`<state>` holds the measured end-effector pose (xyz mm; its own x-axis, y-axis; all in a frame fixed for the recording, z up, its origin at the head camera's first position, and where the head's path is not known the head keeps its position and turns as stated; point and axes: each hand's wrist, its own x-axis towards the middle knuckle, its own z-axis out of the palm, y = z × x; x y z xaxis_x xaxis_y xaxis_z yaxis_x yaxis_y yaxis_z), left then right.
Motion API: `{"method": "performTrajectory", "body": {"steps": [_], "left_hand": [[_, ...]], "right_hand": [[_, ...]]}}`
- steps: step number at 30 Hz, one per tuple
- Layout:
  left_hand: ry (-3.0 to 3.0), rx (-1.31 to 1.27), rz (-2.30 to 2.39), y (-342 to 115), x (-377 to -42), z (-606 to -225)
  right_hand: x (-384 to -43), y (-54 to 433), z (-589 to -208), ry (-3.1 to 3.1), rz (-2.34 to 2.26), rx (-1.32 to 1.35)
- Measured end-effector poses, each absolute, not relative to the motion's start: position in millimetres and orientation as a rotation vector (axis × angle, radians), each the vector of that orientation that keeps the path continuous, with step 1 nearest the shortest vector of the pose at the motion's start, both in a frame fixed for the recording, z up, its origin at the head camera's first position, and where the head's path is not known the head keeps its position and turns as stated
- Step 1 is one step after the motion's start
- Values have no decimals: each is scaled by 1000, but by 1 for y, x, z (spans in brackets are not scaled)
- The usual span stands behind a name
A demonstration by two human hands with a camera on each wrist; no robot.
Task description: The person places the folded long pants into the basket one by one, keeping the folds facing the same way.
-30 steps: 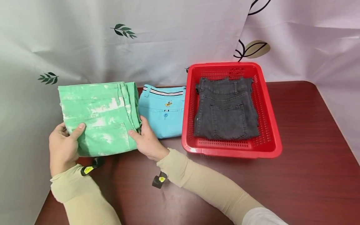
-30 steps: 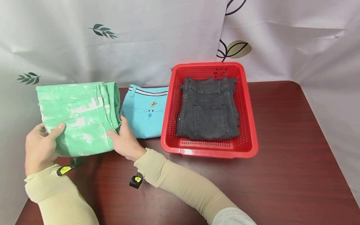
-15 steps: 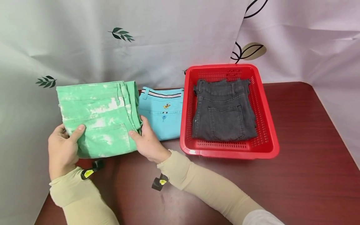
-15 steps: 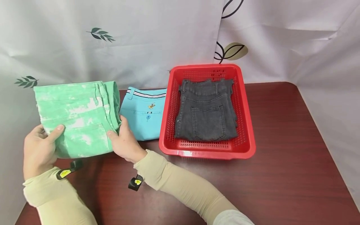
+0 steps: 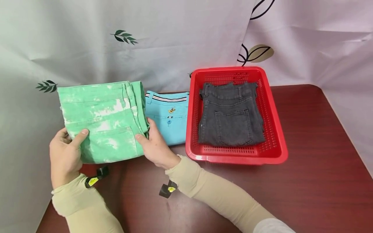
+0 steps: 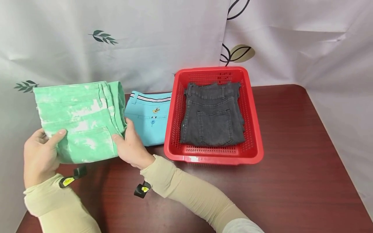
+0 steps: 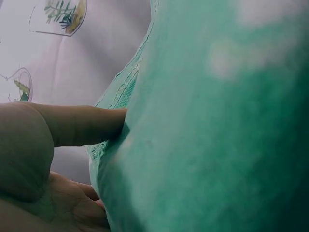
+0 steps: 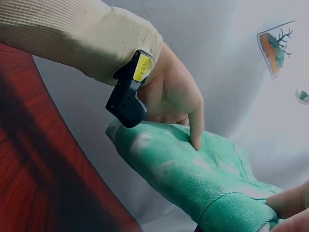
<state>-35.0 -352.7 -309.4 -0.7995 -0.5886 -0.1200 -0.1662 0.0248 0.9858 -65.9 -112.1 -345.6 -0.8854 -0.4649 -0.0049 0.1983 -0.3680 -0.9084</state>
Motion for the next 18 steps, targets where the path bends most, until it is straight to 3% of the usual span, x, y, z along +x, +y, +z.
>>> {"method": "performTrajectory", "body": {"steps": [18], "left_hand": [[-1895, 652, -1879, -321, -42, -305]], "right_hand": [[-66, -77, -334, 1436, -2336, -422]]}}
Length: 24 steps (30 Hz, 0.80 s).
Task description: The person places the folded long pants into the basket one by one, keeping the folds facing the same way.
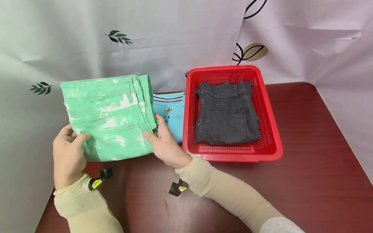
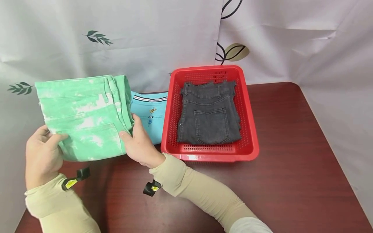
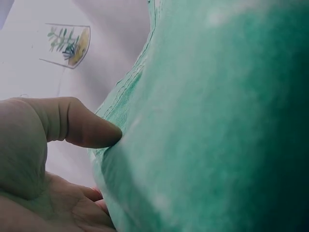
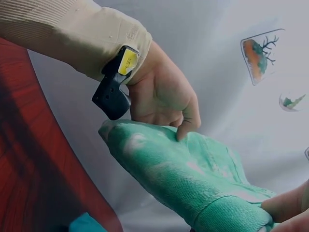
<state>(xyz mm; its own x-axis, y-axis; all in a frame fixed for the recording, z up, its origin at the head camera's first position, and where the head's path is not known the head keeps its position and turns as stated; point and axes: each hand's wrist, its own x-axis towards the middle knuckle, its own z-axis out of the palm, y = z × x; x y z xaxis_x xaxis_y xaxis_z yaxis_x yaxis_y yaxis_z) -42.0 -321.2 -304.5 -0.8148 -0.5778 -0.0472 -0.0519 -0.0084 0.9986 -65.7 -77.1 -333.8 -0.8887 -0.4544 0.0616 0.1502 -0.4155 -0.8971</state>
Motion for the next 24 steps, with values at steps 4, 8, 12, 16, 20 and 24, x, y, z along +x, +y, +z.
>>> {"method": "performTrajectory", "body": {"steps": [4, 8, 12, 16, 20, 24], "left_hand": [[-1877, 603, -1905, -313, -43, -304], [-1882, 556, -1919, -305, -42, -302], [-1886, 500, -1928, -297, -43, -300], [-1871, 437, -1929, -289, -44, -299], [-1875, 392, -1921, -282, -43, -299], [-1894, 375, -1927, -276, -43, -299]], "right_hand": [[-64, -69, -330, 1432, -2344, -440], [-64, -59, -326, 1435, -2347, -460], [-64, -48, -323, 1437, -2359, -495], [-64, -38, -321, 1460, -2356, -527], [-64, -30, -321, 1483, -2342, -527], [-62, -24, -321, 1496, -2348, -522]]}}
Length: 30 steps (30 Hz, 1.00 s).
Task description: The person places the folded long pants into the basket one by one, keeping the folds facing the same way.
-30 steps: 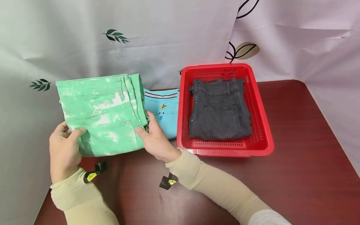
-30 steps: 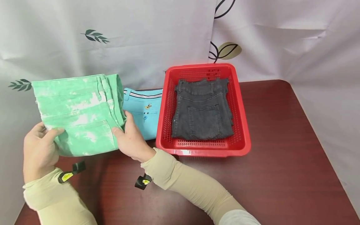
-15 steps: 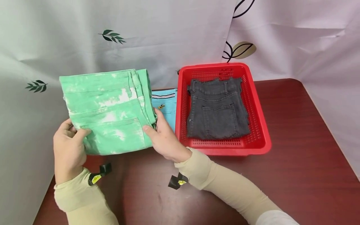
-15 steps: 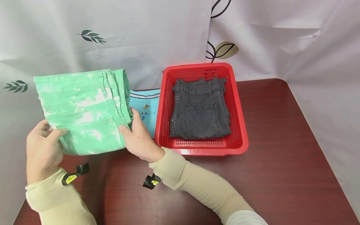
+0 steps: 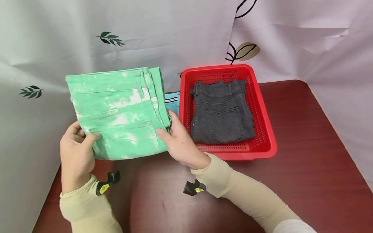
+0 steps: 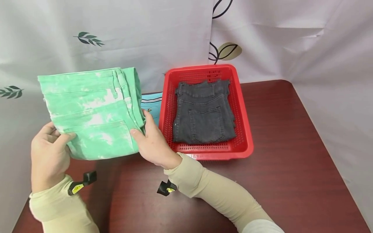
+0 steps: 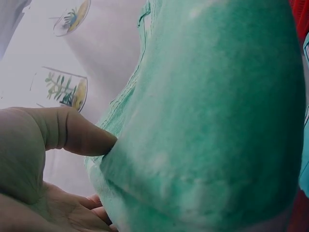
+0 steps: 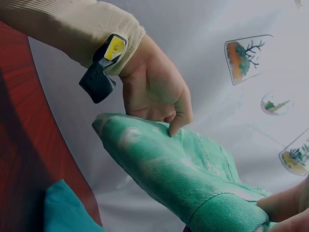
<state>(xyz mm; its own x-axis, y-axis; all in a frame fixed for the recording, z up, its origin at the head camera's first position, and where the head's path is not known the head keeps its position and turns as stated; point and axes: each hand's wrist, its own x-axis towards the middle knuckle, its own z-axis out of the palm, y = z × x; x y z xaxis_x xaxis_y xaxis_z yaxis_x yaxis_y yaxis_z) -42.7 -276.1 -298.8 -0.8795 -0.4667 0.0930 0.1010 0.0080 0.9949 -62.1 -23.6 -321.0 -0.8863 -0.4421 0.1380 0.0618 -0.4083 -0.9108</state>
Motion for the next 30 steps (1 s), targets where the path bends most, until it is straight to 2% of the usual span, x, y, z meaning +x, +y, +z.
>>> {"method": "performTrajectory", "body": {"steps": [30], "left_hand": [[-2082, 220, -1924, -229, -44, -296]], "right_hand": [[-63, 32, -322, 1523, -2393, -449]]}}
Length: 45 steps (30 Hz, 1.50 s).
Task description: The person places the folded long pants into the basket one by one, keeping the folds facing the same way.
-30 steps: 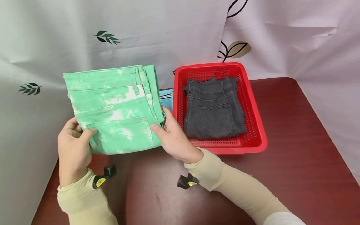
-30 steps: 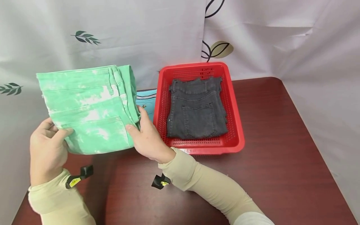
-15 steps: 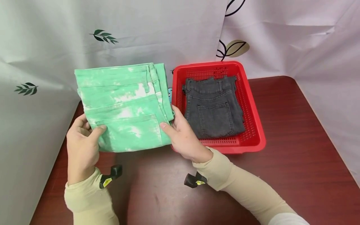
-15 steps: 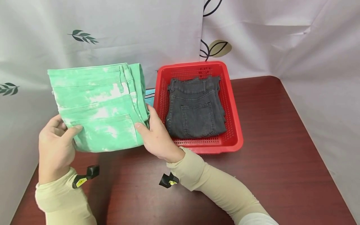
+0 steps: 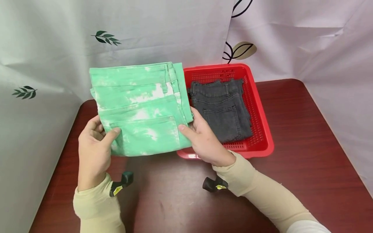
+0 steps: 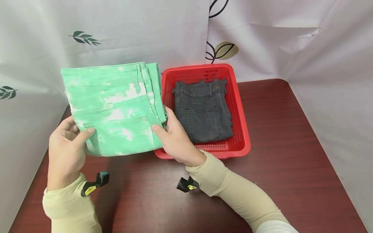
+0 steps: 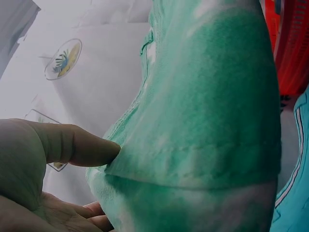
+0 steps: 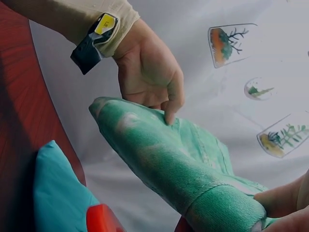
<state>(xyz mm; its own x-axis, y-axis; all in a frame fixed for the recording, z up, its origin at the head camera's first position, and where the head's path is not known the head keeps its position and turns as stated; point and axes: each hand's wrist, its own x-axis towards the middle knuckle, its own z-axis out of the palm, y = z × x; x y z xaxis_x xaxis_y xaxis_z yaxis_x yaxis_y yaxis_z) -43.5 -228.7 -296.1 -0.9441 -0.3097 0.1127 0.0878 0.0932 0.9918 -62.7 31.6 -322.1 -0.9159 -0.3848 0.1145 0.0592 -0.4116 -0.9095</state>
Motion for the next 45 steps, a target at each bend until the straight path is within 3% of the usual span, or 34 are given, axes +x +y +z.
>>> {"method": "performTrajectory", "body": {"steps": [45], "left_hand": [[-2260, -86, -1913, -166, -70, -298]], "right_hand": [[-71, 112, -310, 1752, -2303, -350]]}}
